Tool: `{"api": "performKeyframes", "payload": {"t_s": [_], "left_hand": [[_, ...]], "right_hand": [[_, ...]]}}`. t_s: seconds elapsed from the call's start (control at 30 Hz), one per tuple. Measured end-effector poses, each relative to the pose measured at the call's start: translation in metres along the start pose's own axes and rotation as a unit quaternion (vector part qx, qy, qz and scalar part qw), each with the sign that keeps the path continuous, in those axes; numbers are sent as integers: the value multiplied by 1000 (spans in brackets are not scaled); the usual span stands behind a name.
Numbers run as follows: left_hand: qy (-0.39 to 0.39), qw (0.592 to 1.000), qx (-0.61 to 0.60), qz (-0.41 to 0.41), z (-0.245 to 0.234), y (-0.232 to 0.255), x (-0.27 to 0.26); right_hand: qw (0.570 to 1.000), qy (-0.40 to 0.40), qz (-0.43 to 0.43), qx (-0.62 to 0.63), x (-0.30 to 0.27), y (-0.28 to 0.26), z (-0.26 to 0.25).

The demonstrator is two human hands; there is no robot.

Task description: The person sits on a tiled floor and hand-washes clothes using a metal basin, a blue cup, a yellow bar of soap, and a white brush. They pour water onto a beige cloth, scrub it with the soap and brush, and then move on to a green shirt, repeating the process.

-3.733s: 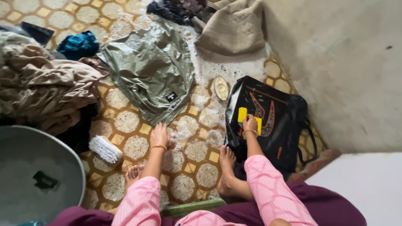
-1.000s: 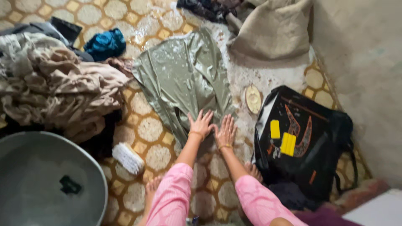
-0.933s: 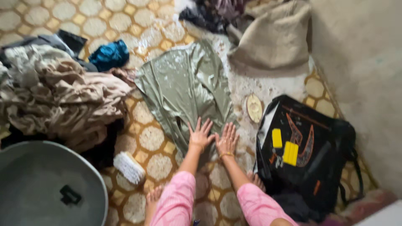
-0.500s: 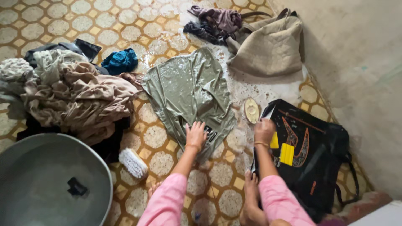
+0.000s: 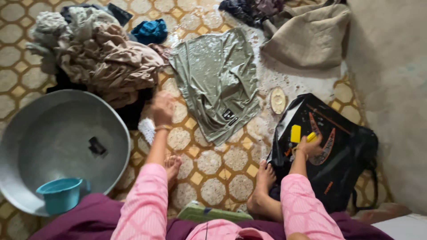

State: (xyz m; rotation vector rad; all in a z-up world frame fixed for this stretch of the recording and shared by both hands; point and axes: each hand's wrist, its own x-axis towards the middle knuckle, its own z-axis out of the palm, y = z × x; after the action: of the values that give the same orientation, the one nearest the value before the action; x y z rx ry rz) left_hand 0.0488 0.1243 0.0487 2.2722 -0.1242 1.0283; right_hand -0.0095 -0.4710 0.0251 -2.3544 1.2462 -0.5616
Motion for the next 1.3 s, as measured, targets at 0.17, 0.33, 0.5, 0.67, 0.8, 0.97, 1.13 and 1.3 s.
{"api": "performKeyframes", "payload": {"t_s": [0.17,0.33,0.5,0.67,0.8,0.97,1.13,1.3], "left_hand": [[318,878,99,-344,-114,-114,-1],[307,613,-43,-727,-172,-156,-85],[125,499,-701,-494,-147,-129,-44],[-410,534,-569,-472,-46,-4,36],[-633,665,-203,-340,95,83,-14],[-554,789,217,-152,131,94,-133],[-610,744,211,-173,102,79,-172],[-606,750,213,-158,104,77,-173]], "right_hand": [[750,-159,192,613,-12,-50,58],[545,-378,299,686,-94,-98,73],[546,-469,317,617,-168,-115,94],[454,-581,353,576,-216,-141,123],[374,-610,376,589,-229,-155,146],[877,-301,-199,317,-239,-129,136],[629,-216,-733,143,-207,-109,89],[856,-218,-467,-34,-119,-139,94]]}}
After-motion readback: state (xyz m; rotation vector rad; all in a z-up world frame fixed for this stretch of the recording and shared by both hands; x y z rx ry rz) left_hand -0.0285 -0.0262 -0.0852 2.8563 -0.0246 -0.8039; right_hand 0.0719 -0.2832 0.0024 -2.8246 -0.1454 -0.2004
